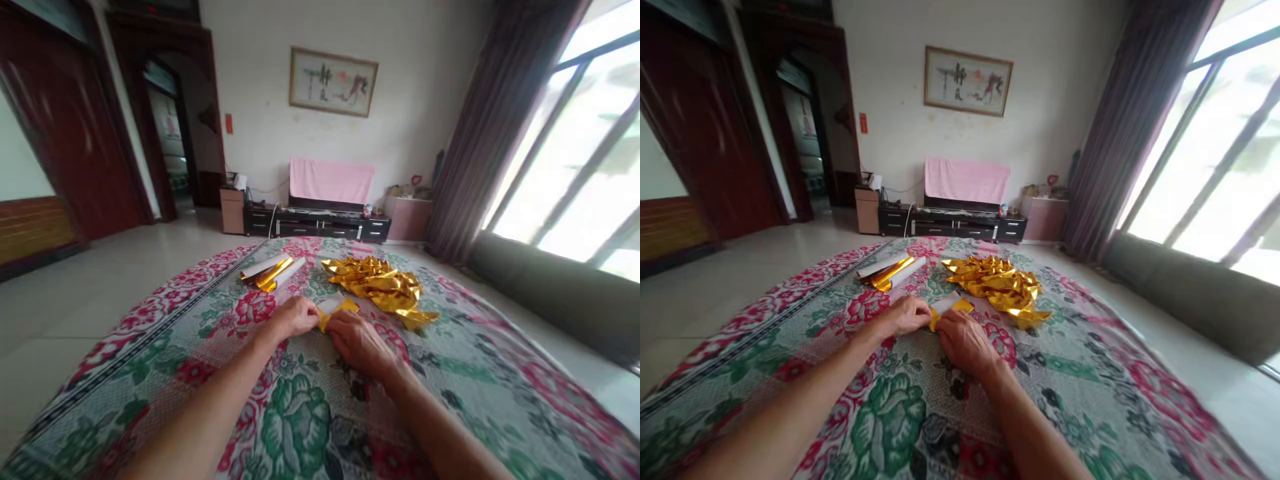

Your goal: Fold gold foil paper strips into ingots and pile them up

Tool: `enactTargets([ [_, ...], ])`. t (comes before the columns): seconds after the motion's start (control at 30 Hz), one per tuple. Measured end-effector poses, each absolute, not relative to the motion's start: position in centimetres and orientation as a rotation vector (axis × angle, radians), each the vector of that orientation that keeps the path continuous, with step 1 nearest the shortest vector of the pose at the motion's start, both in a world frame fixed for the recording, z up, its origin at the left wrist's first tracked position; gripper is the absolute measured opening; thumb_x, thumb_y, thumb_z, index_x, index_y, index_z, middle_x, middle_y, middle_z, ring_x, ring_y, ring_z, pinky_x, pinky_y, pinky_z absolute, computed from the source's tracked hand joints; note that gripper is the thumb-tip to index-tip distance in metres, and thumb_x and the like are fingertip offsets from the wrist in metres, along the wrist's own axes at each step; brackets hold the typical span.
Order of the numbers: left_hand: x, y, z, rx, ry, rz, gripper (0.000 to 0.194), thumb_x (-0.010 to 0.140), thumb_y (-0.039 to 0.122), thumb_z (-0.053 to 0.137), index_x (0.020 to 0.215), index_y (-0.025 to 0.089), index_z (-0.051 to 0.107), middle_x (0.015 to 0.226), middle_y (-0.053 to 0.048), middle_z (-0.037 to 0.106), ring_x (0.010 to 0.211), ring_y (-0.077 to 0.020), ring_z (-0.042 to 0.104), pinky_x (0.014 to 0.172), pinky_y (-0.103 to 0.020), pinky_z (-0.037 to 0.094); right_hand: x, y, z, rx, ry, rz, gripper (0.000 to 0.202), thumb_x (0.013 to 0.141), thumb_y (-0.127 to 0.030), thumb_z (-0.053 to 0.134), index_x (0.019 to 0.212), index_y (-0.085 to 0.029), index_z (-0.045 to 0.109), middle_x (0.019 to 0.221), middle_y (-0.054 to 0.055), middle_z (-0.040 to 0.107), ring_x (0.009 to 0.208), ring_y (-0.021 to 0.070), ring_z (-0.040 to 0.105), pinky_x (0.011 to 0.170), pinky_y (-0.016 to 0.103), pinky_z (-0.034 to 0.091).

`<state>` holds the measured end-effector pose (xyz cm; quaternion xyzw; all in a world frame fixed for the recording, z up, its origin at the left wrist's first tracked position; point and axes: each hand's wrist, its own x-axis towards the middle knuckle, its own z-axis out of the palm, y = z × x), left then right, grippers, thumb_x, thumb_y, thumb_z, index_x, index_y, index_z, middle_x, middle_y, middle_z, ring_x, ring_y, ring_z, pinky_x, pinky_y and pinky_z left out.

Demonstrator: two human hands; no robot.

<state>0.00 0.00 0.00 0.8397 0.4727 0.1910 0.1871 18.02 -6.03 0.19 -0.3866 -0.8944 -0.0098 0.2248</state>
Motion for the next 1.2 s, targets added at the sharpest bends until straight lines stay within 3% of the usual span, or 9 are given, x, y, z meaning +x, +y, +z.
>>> enactTargets([
  [0.43, -0.2, 0.0, 0.1, 2.287, 1.327, 0.56, 0.024, 0.066, 0.029, 0.054, 0.08, 0.02, 0.072, 0.076, -0.002, 0.071, 0.068, -0.0141, 0.062, 0.057, -0.019, 0.041, 17.4, -5.9, 0.0, -1.22, -2.284, 0.044, 0.022, 0.089, -0.018, 0.037, 0.089, -0.019, 0.058, 0.081, 0.003, 0.058, 0.076, 0.0127, 0.052, 0.07, 0.022, 0.037],
  [1.2, -0.2, 0.0, 0.1, 2.324, 1.338, 0.54, 0.026, 0.068, 0.026, 0.052, 0.083, 0.021, 0.073, 0.08, -0.003, 0.071, 0.074, -0.0156, 0.063, 0.064, -0.021, 0.044, 16.7, -4.8, -0.6, -1.471, -2.207, -0.044, 0.02, 0.084, -0.021, 0.043, 0.079, -0.02, 0.063, 0.076, 0.002, 0.055, 0.07, 0.0109, 0.049, 0.063, 0.02, 0.032],
])
